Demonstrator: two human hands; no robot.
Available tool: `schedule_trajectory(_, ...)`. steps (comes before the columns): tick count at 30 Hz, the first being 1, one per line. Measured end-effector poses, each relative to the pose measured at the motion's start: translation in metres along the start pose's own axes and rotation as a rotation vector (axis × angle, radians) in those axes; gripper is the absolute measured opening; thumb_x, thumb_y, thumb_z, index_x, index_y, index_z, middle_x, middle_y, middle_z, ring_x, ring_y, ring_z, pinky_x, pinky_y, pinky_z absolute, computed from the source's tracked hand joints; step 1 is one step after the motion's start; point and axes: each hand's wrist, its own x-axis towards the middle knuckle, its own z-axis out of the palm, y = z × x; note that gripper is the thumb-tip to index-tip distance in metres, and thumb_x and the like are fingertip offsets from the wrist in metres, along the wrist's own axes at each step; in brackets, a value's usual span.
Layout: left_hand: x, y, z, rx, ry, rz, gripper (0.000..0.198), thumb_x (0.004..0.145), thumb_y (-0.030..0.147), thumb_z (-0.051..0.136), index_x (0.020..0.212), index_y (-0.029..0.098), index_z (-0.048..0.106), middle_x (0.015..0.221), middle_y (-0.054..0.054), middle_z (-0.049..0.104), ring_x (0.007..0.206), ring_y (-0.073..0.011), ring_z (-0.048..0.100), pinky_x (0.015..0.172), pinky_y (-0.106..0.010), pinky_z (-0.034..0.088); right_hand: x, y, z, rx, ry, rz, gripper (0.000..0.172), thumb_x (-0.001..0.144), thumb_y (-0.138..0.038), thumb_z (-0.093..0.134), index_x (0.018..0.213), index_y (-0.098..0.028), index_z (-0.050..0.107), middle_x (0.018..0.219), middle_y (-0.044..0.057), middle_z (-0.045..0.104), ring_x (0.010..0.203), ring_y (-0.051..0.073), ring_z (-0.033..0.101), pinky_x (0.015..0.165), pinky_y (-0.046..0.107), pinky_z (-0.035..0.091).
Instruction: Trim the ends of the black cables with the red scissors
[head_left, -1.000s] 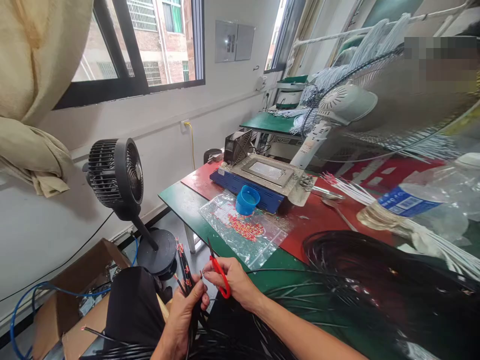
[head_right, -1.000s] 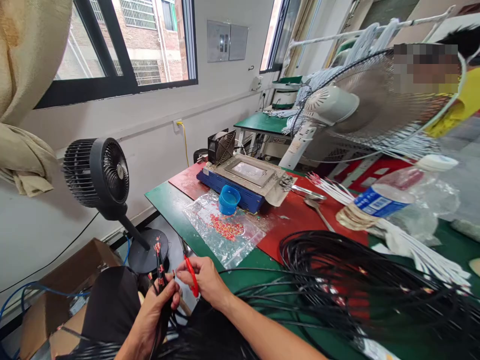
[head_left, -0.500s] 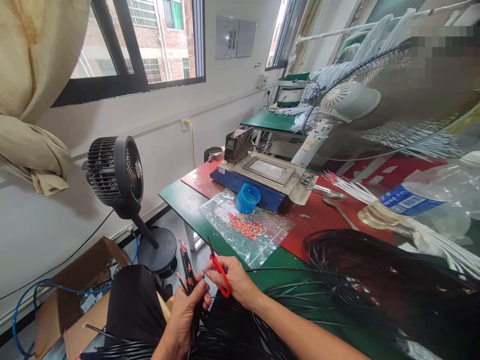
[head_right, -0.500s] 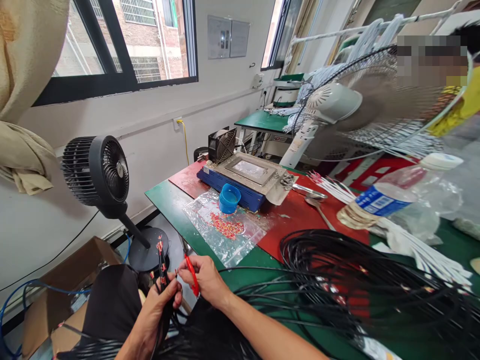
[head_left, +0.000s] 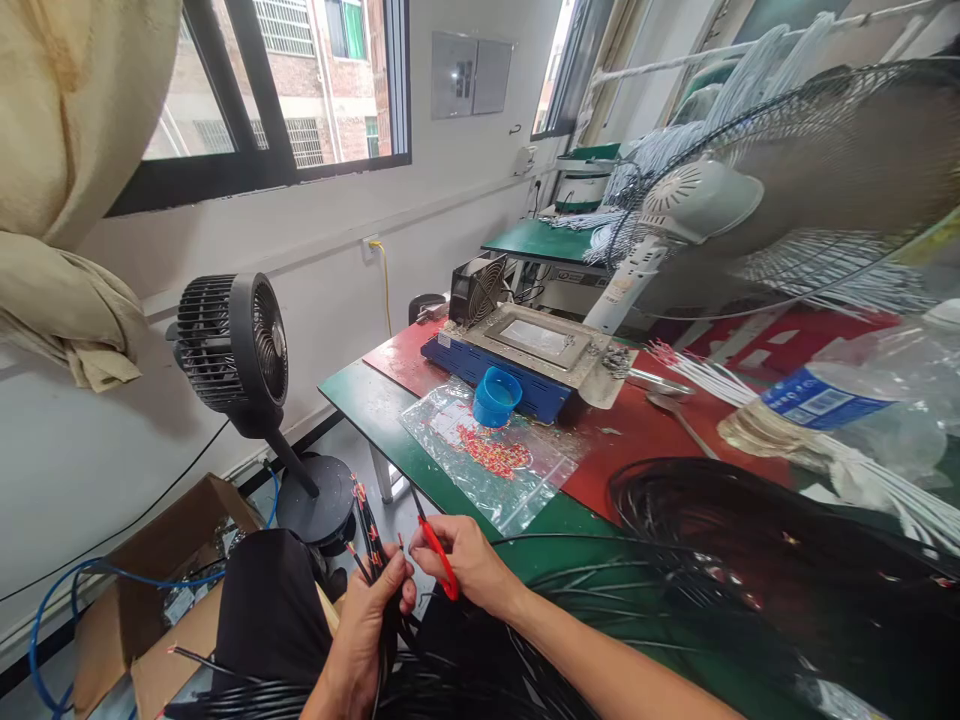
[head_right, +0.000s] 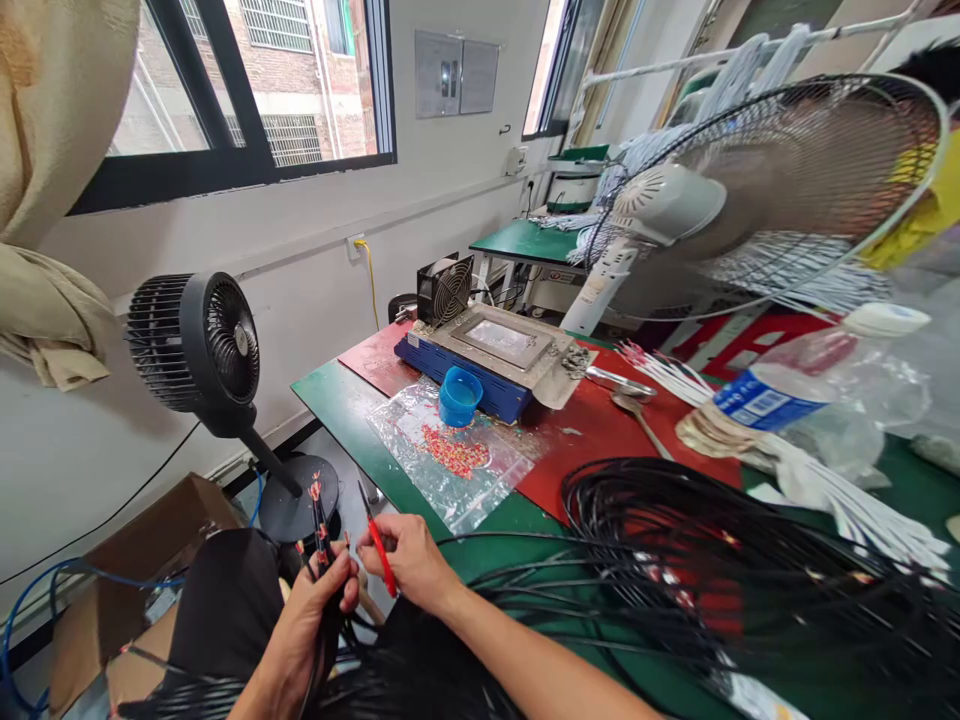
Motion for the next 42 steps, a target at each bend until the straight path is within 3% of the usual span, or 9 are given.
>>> schedule_trajectory(10,0.003,0.000,-0.001,0.052,0.001,0.002,0.022,0.070,0.032,0.062,0.078,0.014,0.051,0.046,0.004,0.051,0.041,-0.0042,0.039,0.044,-0.018,0.026,-0.002,0.001,-0.002,-0.220,0.169,-0.231,0.012,0.068,-0.021,0.062,0.078,-0.015,0.064,0.061,-0.004,0.048,0.052,0.007,0.039,0.049,0.019,0.030)
schedule_trajectory(14,0.003,-0.002,0.000,0.048,0.025,-0.009,0.027,0.066,0.033,0.066,0.077,0.014,0.051,0.047,0.004,0.050,0.040,-0.0038,0.038,0.042,-0.018,0.025,-0.002,0.006,-0.001,-0.374,0.180,-0.384,0.007,0.075,-0.021,0.057,0.073,-0.016,0.061,0.066,-0.001,0.051,0.056,0.009,0.043,0.053,0.020,0.033)
schedule_trajectory(20,0.004,-0.002,0.000,0.089,0.068,0.004,0.029,0.064,0.035,0.068,0.078,0.013,0.054,0.049,0.004,0.049,0.039,-0.0028,0.035,0.039,-0.017,0.022,-0.002,0.014,0.000,-0.642,0.168,-0.578,0.018,0.074,-0.012,0.047,0.058,-0.017,0.049,0.060,0.000,0.046,0.058,0.011,0.040,0.055,0.023,0.030)
schedule_trajectory(23,0.005,-0.004,-0.003,0.097,0.101,0.005,0.034,0.058,0.036,0.072,0.078,0.013,0.056,0.048,0.004,0.051,0.039,-0.0037,0.037,0.038,-0.018,0.022,-0.001,0.012,-0.001,-0.591,0.139,-0.520,0.017,0.073,-0.013,0.048,0.056,-0.017,0.050,0.057,-0.001,0.044,0.055,0.010,0.038,0.053,0.022,0.029)
schedule_trajectory(26,0.005,-0.006,-0.006,0.119,0.077,0.018,0.035,0.057,0.037,0.072,0.076,0.013,0.056,0.046,0.003,0.052,0.037,-0.0037,0.036,0.038,-0.019,0.020,0.001,0.005,-0.005,-0.383,0.065,-0.297,0.014,0.071,-0.017,0.052,0.059,-0.015,0.058,0.051,-0.003,0.043,0.049,0.008,0.037,0.048,0.021,0.028)
schedule_trajectory(31,-0.001,-0.002,-0.003,0.121,-0.068,0.022,0.027,0.063,0.036,0.068,0.073,0.014,0.055,0.045,0.003,0.050,0.037,-0.0032,0.033,0.040,-0.020,0.016,0.002,-0.004,-0.013,0.026,-0.159,0.059,0.013,0.068,-0.023,0.055,0.065,-0.013,0.061,0.045,-0.005,0.046,0.040,0.007,0.039,0.041,0.018,0.030)
schedule_trajectory(35,-0.003,0.000,-0.001,0.067,-0.134,-0.018,0.026,0.062,0.036,0.069,0.070,0.016,0.054,0.048,0.003,0.053,0.036,-0.0040,0.036,0.040,-0.020,0.020,0.002,-0.007,-0.015,0.052,-0.173,0.075,0.014,0.067,-0.025,0.057,0.065,-0.012,0.062,0.045,-0.005,0.045,0.040,0.006,0.038,0.041,0.018,0.029)
schedule_trajectory(42,0.003,-0.002,-0.004,-0.017,-0.031,-0.050,0.025,0.066,0.036,0.065,0.069,0.015,0.053,0.044,0.003,0.051,0.037,-0.0047,0.037,0.041,-0.019,0.023,0.003,0.000,-0.008,0.073,-0.084,0.009,0.024,0.063,-0.030,0.067,0.078,-0.011,0.068,0.051,-0.005,0.045,0.047,0.006,0.035,0.045,0.018,0.027)
